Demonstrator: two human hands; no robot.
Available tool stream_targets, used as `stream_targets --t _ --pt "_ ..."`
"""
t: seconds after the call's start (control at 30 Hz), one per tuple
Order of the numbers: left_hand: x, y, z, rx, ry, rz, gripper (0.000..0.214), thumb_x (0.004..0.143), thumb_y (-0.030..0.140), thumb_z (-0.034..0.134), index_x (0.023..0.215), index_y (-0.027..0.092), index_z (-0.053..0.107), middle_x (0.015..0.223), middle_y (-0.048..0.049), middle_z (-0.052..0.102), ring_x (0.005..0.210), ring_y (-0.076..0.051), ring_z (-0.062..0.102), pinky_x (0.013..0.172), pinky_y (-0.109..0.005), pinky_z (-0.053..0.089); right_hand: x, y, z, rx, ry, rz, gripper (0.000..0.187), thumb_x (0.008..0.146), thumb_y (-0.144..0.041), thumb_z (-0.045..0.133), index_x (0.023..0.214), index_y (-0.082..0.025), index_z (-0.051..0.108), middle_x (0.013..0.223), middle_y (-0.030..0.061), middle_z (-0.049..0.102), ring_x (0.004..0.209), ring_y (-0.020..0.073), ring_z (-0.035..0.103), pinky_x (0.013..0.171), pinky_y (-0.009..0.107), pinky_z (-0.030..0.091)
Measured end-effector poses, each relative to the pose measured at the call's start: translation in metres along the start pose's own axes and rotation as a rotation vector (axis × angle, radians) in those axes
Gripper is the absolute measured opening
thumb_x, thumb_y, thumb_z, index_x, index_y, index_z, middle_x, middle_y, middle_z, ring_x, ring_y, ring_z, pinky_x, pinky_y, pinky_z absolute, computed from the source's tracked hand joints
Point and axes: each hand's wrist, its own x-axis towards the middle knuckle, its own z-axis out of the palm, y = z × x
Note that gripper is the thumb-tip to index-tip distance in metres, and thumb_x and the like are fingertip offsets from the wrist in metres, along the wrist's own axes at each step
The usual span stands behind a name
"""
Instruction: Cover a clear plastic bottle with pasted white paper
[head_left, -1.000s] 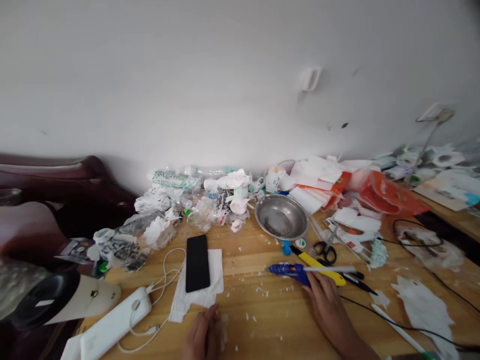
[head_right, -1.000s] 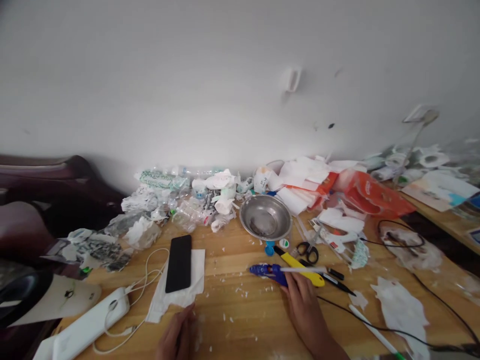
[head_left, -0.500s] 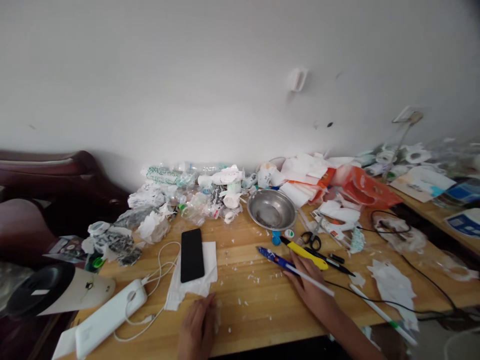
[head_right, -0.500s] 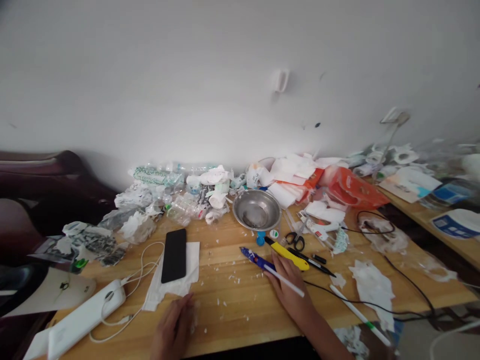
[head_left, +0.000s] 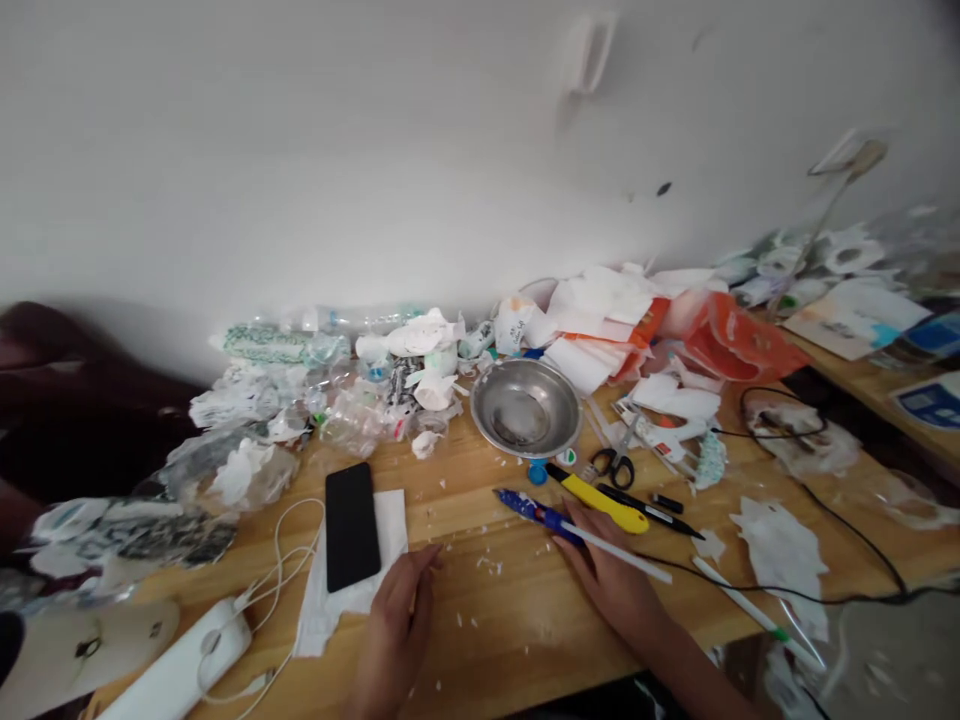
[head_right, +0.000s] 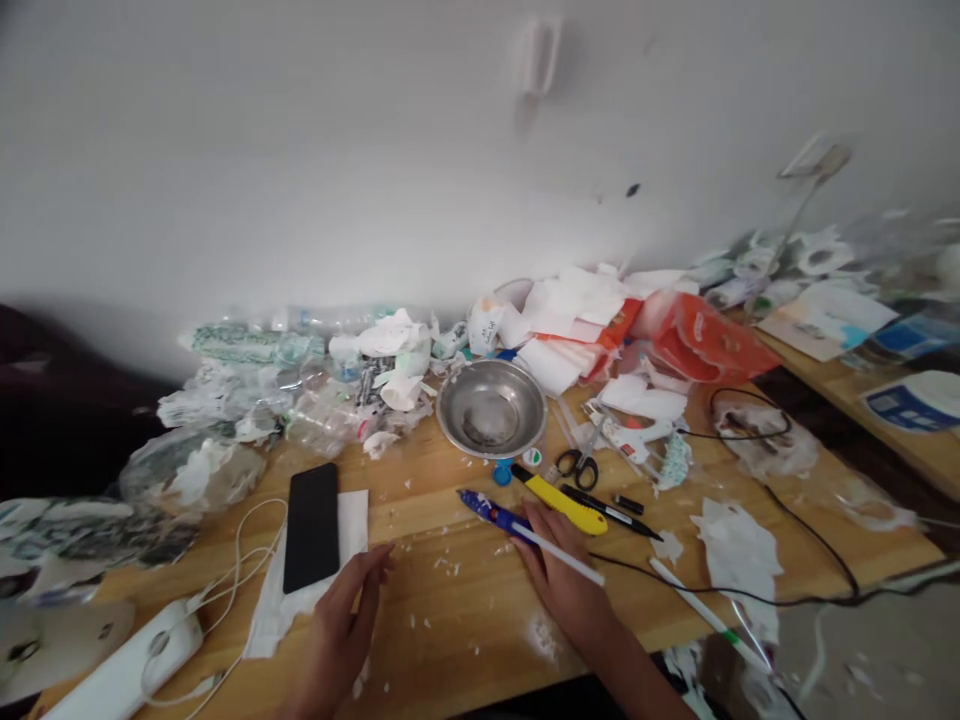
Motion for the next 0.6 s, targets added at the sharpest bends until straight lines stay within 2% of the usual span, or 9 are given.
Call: stream_targets --t 0.13,0.27,0.4,0.5,0.6 --pt "0.016 0.014 0.011 -0.016 -0.021 -0.039 0.034 0.101 0.032 0.046 0.13 0.022 0.062 0.101 -0.008 0.074 0.086 -0.017 0.071 0.08 -0.03 0.059 0.003 -0.002 -0.008 0.05 -0.043 0.03 0.044 0.1 -0.038 0.052 0.142 -0.022 0.051 0.13 0.0121 0.068 0.12 0.0289 0.065 0.101 0.047 0.056" --pt "0.01 0.021 0.013 -0.03 -0.007 -0.073 0.035 0.102 0.034 0.045 0.131 0.02 0.058 0.099 -0.0092 0.074 0.079 -0.016 0.07 0.057 -0.022 0.055 0.01 -0.005 -0.016 0.073 -0.075 0.032 0.043 0.1 -0.037 0.054 0.14 -0.022 0.051 0.129 0.0108 0.068 0.118 0.0266 0.065 0.101 0.044 0.056" --pt "-0.009 0.014 0.005 0.002 0.016 -0.082 0.034 0.099 0.038 0.05 0.126 0.021 0.063 0.095 -0.0081 0.075 0.078 -0.018 0.071 0.064 -0.026 0.058 0.01 -0.008 -0.019 0.06 -0.054 0.024 0.038 0.102 -0.035 0.051 0.138 -0.023 0.052 0.128 0.0108 0.068 0.117 0.0274 0.065 0.1 0.046 0.056" --pt "-0.025 0.002 -0.002 0.021 0.126 -0.118 0.038 0.098 0.044 0.051 0.125 0.02 0.064 0.09 -0.0072 0.075 0.072 -0.017 0.07 0.067 -0.027 0.058 0.006 -0.009 -0.015 0.051 0.002 0.009 0.04 0.103 -0.036 0.049 0.14 -0.024 0.05 0.126 0.0113 0.069 0.117 0.0287 0.066 0.099 0.047 0.056" --pt "-0.038 -0.006 -0.006 0.016 0.275 -0.18 0.044 0.097 0.052 0.049 0.124 0.02 0.064 0.085 -0.0062 0.074 0.065 -0.017 0.066 0.068 -0.028 0.057 0.001 -0.012 -0.008 0.032 0.071 0.029 0.054 0.101 -0.042 0.05 0.15 -0.021 0.039 0.131 0.0154 0.065 0.12 0.032 0.064 0.098 0.051 0.057"
